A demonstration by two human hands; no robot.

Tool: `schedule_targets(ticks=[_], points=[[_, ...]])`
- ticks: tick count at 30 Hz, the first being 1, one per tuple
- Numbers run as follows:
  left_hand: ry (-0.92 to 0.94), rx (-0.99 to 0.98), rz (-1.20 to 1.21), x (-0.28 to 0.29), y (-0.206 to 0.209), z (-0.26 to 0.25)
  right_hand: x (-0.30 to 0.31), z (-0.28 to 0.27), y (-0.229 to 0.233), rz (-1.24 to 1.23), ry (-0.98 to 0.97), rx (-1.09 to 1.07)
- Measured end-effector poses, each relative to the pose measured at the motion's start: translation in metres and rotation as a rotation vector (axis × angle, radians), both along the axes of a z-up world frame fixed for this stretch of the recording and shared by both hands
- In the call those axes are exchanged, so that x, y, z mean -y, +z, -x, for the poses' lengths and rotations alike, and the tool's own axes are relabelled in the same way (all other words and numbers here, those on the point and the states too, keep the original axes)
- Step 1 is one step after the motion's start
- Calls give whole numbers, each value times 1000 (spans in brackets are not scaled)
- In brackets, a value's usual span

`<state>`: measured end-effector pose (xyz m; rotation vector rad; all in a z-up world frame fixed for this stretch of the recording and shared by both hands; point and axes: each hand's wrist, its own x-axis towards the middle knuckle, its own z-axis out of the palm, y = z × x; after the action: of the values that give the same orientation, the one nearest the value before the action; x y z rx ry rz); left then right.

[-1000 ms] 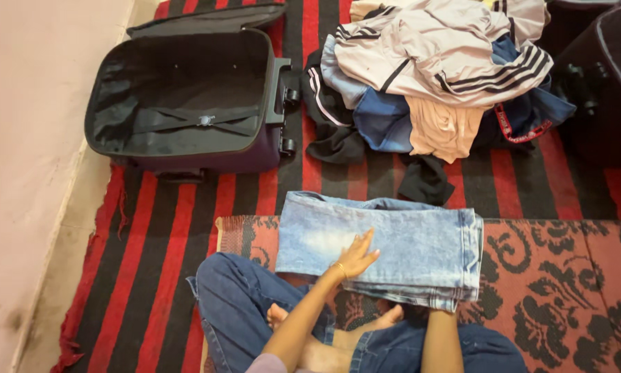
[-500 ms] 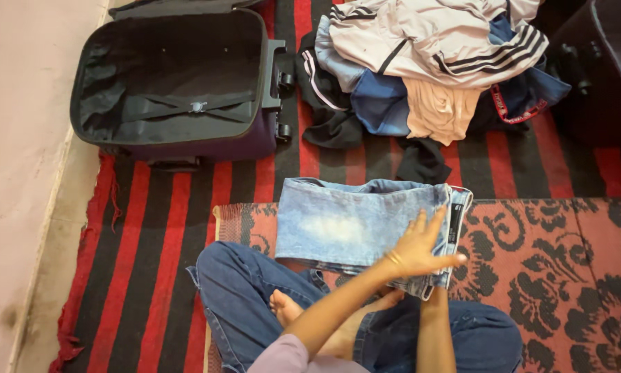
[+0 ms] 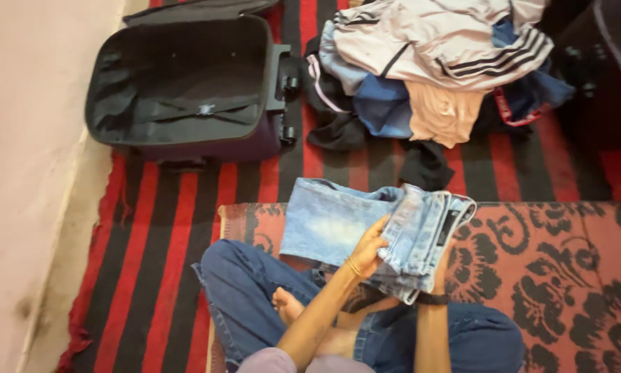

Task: The person picks up and folds a pair of jeans and a shirt on the floor next to an open suitcase.

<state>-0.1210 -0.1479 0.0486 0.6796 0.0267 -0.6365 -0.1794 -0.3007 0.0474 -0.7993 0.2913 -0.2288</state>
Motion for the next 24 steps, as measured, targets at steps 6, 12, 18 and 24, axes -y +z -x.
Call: schedule_targets(ticks=[6, 12, 18, 24], points=[[55, 329, -435, -73, -81, -23, -87, -38, 10, 619, 36, -31], [128, 13, -443, -143, -79, -45, -182, -76, 11, 1291, 131, -171], [87, -341, 44, -208, -64, -62, -205, -84, -2, 1364, 316, -177], [163, 237, -919, -223, -89, -80, -159, -83, -1, 1213, 322, -3]])
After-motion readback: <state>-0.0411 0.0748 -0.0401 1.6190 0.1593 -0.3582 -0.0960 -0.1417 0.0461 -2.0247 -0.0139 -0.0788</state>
